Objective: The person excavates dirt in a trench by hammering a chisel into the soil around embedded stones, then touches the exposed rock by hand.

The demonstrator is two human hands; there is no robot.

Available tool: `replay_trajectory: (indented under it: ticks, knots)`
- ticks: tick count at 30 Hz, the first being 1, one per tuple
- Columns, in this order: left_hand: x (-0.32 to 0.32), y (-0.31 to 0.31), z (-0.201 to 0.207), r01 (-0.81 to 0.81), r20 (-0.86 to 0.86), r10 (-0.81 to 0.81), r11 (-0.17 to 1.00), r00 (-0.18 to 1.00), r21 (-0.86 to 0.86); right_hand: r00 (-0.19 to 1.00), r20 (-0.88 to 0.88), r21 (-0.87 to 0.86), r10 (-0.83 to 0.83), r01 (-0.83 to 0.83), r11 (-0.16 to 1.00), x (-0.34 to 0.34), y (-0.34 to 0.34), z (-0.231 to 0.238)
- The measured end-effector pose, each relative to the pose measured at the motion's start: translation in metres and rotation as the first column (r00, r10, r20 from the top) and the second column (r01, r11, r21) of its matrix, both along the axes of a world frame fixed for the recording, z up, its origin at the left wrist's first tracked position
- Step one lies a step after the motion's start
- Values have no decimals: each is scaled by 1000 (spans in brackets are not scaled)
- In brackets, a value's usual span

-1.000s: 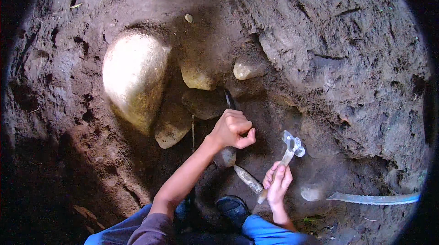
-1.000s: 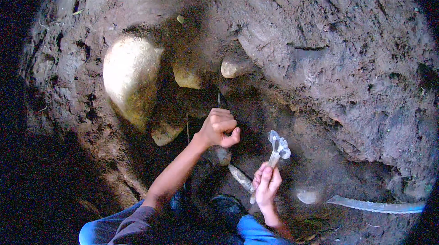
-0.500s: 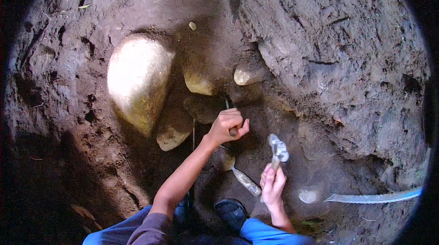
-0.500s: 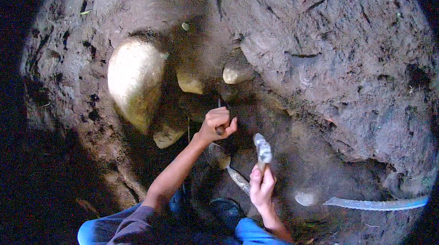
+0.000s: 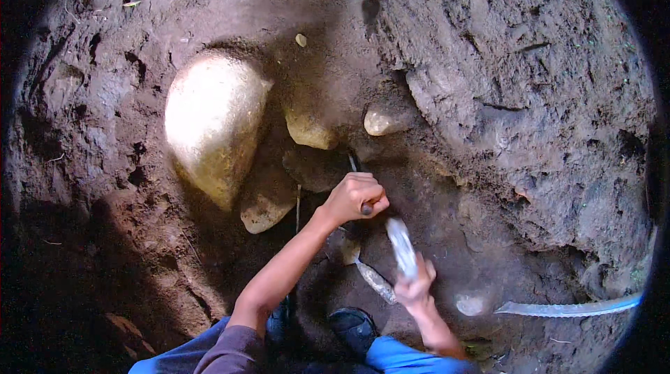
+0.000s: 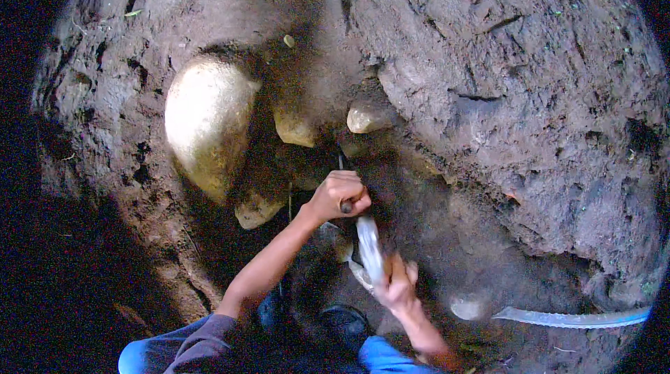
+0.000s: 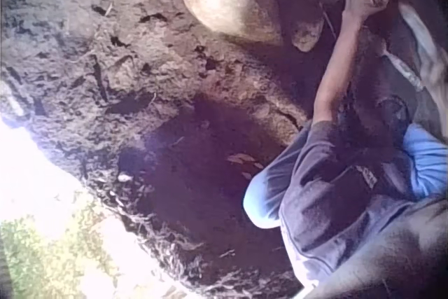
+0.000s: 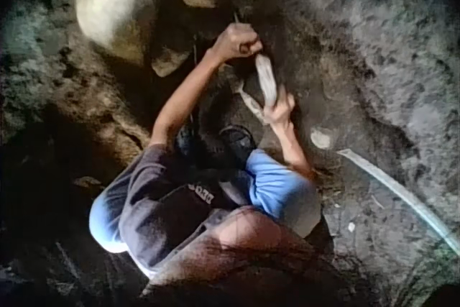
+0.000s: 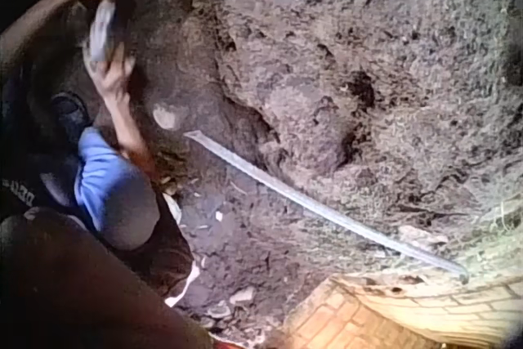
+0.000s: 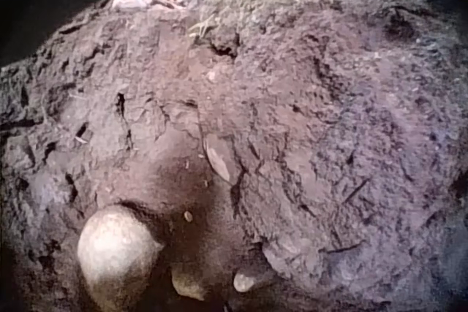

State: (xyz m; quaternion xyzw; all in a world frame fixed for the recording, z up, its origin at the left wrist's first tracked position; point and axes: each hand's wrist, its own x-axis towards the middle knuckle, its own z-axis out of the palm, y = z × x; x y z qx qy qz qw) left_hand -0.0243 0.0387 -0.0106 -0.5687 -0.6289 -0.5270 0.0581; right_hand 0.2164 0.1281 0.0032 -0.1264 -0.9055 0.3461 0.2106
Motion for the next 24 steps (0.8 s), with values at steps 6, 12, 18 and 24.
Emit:
replay_trajectory:
  ticks: [6,12,18,24]
  knots:
    - [-4,4,-2,55,41,-53,997,998,-49,983,129,18,134,-138,990,-22,2,9]
    - [-1,8,-4,33,5,-33,997,999,-76,997,-40,47,72,-70,996,-17,2,-8]
    - [-1,11,-1,-14,-32,12,998,999,-62,993,-78,85,87,-80,993,5,6,-17]
    - [1,5,-2,-9,-12,8,995,1000,-97,973,-181,161,143,-115,980,1,1,-6]
